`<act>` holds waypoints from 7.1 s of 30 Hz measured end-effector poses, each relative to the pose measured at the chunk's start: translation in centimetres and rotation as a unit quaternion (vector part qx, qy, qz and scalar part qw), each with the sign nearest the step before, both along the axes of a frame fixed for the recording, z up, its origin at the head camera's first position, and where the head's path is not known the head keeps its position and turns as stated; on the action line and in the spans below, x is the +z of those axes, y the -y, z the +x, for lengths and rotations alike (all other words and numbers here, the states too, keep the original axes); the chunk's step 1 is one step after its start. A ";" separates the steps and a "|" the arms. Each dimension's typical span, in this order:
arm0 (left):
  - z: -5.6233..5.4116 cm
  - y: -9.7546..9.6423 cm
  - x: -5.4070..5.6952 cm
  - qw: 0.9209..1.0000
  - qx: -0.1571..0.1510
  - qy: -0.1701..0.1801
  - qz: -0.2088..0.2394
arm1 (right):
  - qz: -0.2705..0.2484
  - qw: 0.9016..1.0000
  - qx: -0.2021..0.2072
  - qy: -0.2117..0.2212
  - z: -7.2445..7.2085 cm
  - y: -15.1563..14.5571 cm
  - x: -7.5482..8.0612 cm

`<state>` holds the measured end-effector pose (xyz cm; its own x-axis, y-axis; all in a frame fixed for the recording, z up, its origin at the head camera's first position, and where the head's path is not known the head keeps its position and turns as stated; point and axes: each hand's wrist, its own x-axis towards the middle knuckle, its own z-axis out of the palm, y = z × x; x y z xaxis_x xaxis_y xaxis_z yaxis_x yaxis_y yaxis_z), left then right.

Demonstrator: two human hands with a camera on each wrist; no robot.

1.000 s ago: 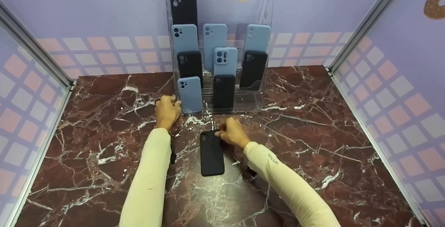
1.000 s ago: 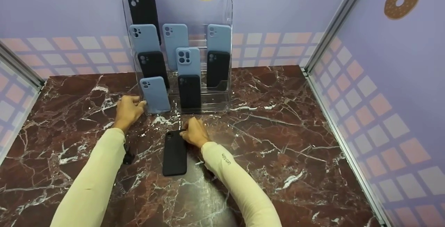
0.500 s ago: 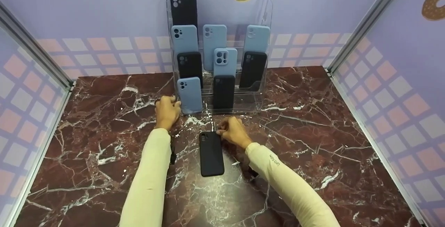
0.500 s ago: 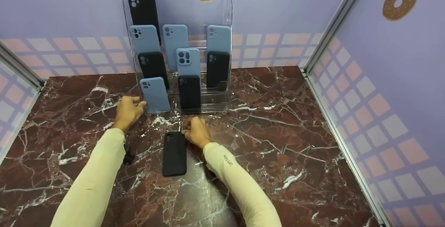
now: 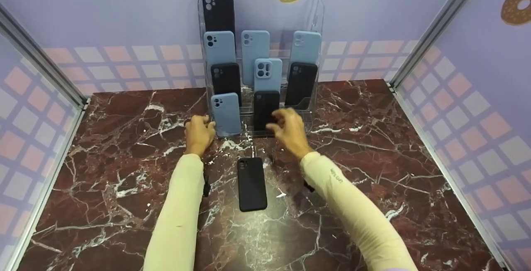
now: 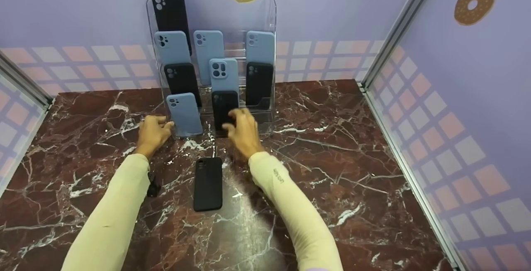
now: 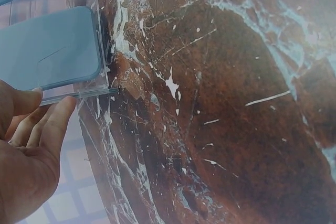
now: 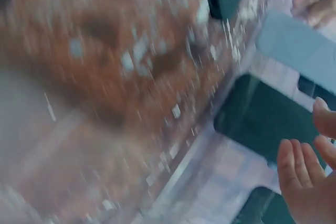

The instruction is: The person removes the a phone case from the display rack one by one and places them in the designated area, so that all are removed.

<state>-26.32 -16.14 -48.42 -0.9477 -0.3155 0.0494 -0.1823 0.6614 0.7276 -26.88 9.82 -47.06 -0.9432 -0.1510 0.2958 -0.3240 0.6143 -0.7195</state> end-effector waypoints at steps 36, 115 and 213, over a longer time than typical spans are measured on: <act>0.0 0.1 0.0 1.000 -0.008 0.010 0.006 | -0.107 0.984 -0.029 -0.136 -4.5 -0.1 0.3; 0.3 -0.1 0.1 1.000 -0.004 0.009 0.003 | -0.020 0.984 0.038 0.174 2.5 -5.3 -3.0; 0.1 0.0 0.3 1.000 -0.004 0.011 0.006 | 0.086 0.990 0.100 0.058 -2.1 8.1 2.8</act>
